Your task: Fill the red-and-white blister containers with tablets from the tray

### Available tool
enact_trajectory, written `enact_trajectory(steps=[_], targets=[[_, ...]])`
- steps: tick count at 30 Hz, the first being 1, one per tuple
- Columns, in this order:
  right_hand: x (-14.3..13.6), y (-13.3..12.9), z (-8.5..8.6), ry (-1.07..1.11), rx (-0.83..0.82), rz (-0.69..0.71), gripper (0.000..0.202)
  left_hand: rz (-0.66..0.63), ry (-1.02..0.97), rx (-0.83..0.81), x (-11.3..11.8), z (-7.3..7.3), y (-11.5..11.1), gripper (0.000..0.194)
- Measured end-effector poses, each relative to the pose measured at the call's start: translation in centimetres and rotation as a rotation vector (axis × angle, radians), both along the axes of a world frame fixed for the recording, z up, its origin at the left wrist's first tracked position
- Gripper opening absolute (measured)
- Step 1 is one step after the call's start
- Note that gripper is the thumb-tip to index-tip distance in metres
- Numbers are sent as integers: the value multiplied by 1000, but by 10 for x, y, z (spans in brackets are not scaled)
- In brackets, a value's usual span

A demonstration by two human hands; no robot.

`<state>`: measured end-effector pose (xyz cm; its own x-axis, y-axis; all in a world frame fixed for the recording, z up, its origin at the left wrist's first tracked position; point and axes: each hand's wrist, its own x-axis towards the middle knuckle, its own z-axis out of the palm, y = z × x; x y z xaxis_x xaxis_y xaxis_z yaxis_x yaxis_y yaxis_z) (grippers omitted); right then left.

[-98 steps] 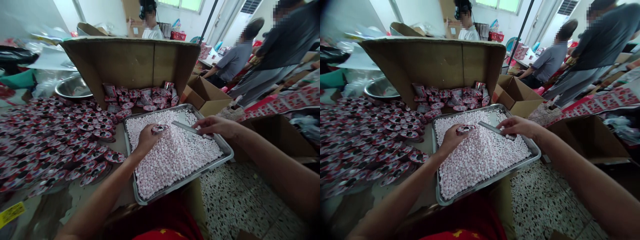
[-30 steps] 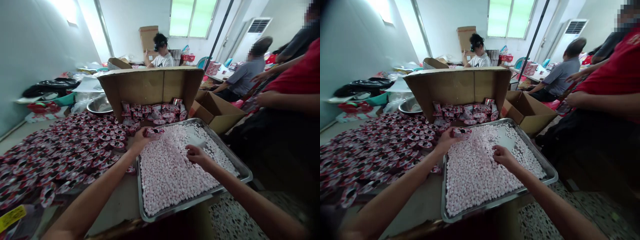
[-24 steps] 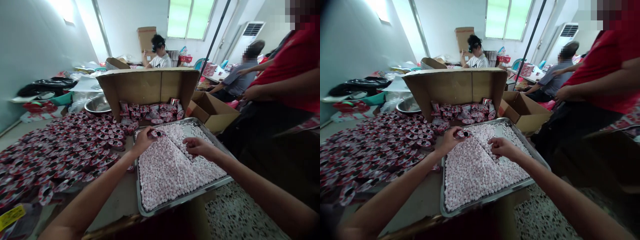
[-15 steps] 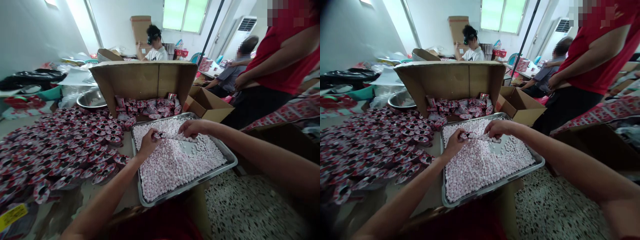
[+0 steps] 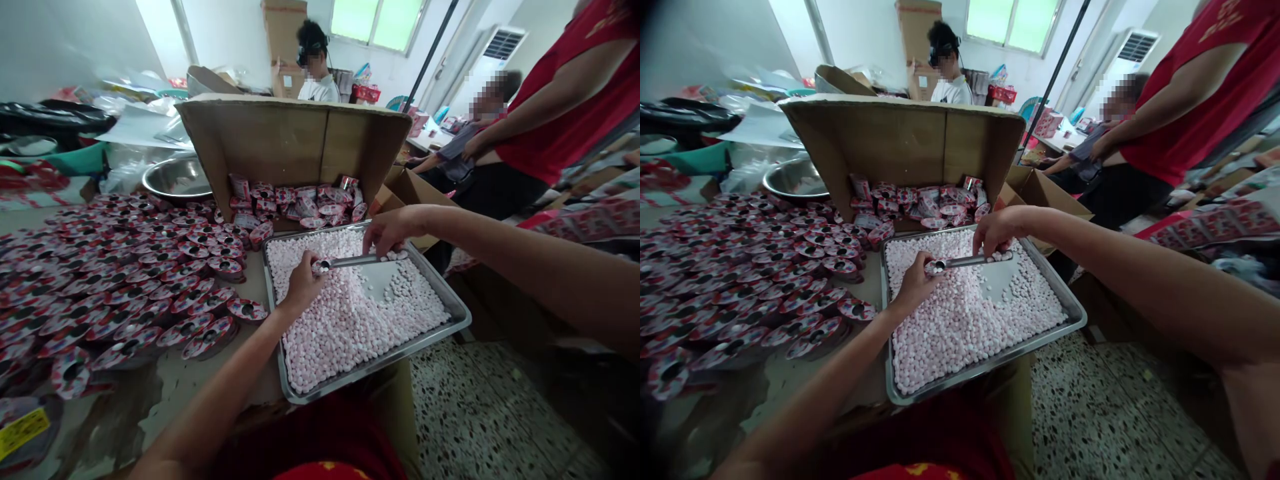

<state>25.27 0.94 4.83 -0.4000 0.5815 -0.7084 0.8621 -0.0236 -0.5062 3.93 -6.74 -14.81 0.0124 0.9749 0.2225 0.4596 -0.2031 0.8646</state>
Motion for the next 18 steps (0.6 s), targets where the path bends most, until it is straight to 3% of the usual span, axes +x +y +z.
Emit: enact_trajectory(steps=[2, 4, 8, 11, 15, 18], targets=[[20, -7, -5, -5, 50, -20, 36, 17, -45, -43, 1, -3, 0, 41], [46, -22, -28, -84, 191, -26, 37, 66, -111, -49, 4, -5, -1, 42], [77, -72, -106, -426, 660, -30, 28, 179, -269, 20, 22, -13, -9, 38], [59, -102, -154, -554, 764, -52, 31, 229, -326, -4, 52, -20, -11, 41], [24, -105, -175, -447, 750, -129, 29, 215, -310, 9, 104, -26, 2, 42], [30, -89, -182, -237, 724, -265, 24, 221, -333, 1, 133, -23, 19, 43]])
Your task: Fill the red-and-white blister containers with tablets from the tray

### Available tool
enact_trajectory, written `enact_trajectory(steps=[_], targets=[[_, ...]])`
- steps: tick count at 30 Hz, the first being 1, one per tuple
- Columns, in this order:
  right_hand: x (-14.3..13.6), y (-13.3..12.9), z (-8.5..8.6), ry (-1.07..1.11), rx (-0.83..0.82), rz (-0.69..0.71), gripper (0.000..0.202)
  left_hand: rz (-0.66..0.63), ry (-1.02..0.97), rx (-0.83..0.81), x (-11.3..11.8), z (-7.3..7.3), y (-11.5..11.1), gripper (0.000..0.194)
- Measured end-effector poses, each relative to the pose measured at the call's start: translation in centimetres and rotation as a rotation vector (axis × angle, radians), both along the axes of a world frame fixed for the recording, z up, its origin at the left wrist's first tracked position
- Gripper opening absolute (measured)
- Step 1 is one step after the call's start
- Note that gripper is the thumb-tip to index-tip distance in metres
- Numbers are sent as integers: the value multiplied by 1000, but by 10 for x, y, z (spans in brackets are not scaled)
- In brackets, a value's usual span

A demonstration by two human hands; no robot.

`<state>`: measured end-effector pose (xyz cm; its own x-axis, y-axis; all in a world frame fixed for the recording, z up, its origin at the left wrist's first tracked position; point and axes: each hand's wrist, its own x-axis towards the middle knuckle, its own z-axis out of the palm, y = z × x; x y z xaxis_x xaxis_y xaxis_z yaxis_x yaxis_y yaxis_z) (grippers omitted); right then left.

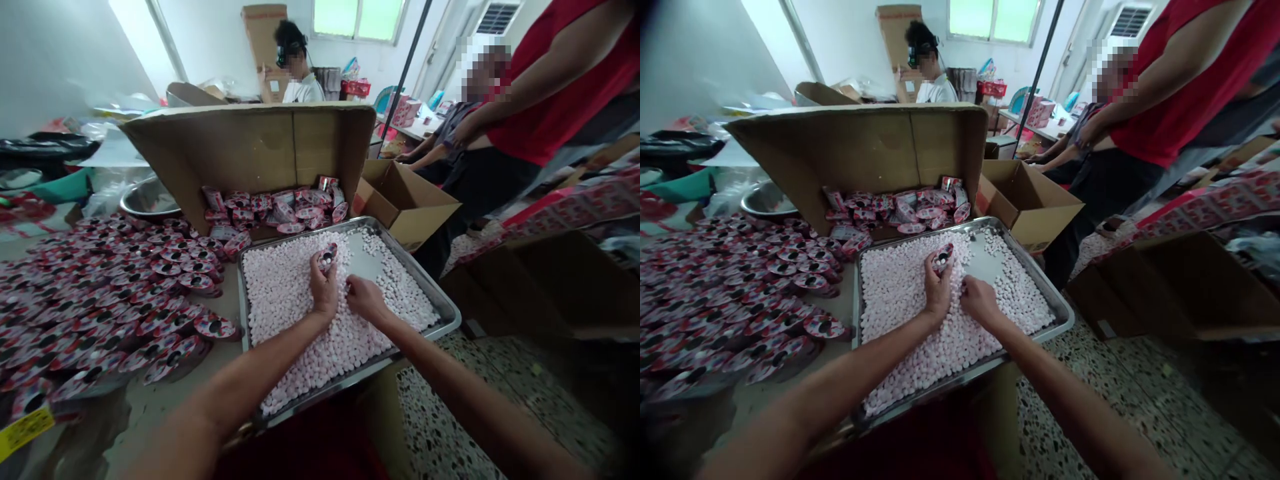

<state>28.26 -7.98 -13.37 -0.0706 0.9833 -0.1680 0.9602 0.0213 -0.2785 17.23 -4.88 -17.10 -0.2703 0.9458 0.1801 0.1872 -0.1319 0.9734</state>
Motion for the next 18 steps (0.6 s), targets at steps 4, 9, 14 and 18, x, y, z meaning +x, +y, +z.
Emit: enact_trajectory(steps=[4, 9, 14, 18], targets=[[41, 8, -10, 450, -83, -59, 23, 8, -53, 52, -8, 16, 23, 42], [70, 8, 20, 850, -236, -84, 46, -88, 8, 43, -69, 38, 32, 38], [58, 25, 72, 860, -447, 119, 50, -250, 136, -27, -101, 45, 19, 36], [43, 46, 101, 650, -543, 242, 46, -375, 137, -82, -114, 52, 7, 39]])
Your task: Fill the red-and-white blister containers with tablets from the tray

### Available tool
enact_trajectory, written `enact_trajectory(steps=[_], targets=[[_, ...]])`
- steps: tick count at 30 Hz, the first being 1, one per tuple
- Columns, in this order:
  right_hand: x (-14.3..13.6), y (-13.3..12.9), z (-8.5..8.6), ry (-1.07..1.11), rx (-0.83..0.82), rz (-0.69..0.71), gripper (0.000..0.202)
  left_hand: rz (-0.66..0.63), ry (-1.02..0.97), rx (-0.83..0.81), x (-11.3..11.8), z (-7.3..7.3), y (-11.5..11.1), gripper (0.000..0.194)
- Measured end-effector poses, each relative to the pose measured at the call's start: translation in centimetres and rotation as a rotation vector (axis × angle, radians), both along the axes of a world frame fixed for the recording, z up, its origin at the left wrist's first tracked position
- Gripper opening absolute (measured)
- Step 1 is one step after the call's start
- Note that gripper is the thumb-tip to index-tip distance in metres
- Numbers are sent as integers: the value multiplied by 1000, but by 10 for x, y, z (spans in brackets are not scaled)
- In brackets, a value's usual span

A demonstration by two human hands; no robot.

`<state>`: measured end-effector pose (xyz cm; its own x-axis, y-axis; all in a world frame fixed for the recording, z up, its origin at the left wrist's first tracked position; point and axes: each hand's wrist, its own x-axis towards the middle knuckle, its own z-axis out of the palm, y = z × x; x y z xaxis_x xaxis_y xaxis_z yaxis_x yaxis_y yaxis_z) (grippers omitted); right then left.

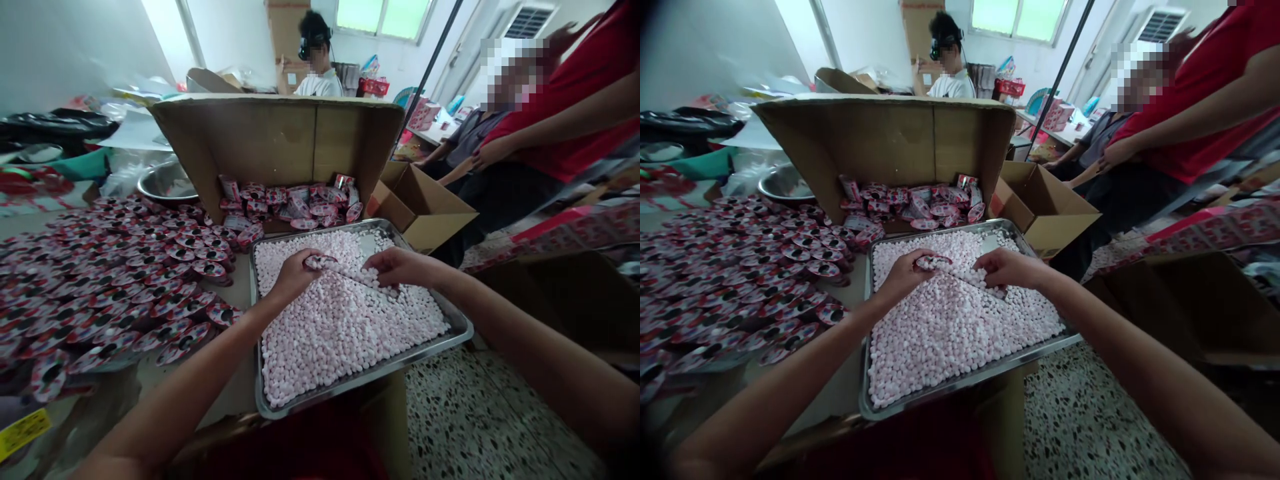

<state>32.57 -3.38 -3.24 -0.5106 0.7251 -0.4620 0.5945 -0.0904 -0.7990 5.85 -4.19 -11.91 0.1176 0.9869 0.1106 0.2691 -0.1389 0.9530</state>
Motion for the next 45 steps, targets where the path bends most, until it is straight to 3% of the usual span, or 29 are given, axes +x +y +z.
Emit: enact_trajectory(steps=[5, 10, 15, 19, 22, 25, 28, 31, 34, 38, 42, 45], targets=[[-20, 22, 47, -210, 15, 267, 37, -279, -63, -255, -19, 19, -10, 55], [-44, 28, 86, -377, 34, 447, 29, -387, 62, -253, -33, 22, -14, 55], [-56, 18, 100, -421, 54, 481, 29, -408, 59, -246, -33, 12, -18, 56], [-34, -5, 101, -394, 116, 425, 28, -398, -99, -291, -24, 7, -26, 57], [6, -26, 82, -303, 152, 251, 32, -282, -134, -254, -23, 8, -33, 53], [39, -39, 31, -141, 238, -130, 47, -116, -62, -160, -30, 9, -39, 49], [38, -42, -30, 100, 276, -540, 57, -6, -135, -151, -36, 8, -45, 49], [14, -38, -69, 329, 163, -747, 55, 94, -220, -108, -37, 7, -50, 48], [-8, -31, -85, 388, 139, -831, 52, 142, -238, -108, -39, 4, -53, 45], [-20, -28, -99, 460, 279, -856, 51, 260, -552, -203, -48, 5, -68, 53], [-21, -32, -111, 466, 370, -871, 60, 281, -728, -192, -60, 20, -110, 55], [-17, -35, -115, 394, 317, -863, 46, 377, -696, -183, -73, 38, -147, 53]])
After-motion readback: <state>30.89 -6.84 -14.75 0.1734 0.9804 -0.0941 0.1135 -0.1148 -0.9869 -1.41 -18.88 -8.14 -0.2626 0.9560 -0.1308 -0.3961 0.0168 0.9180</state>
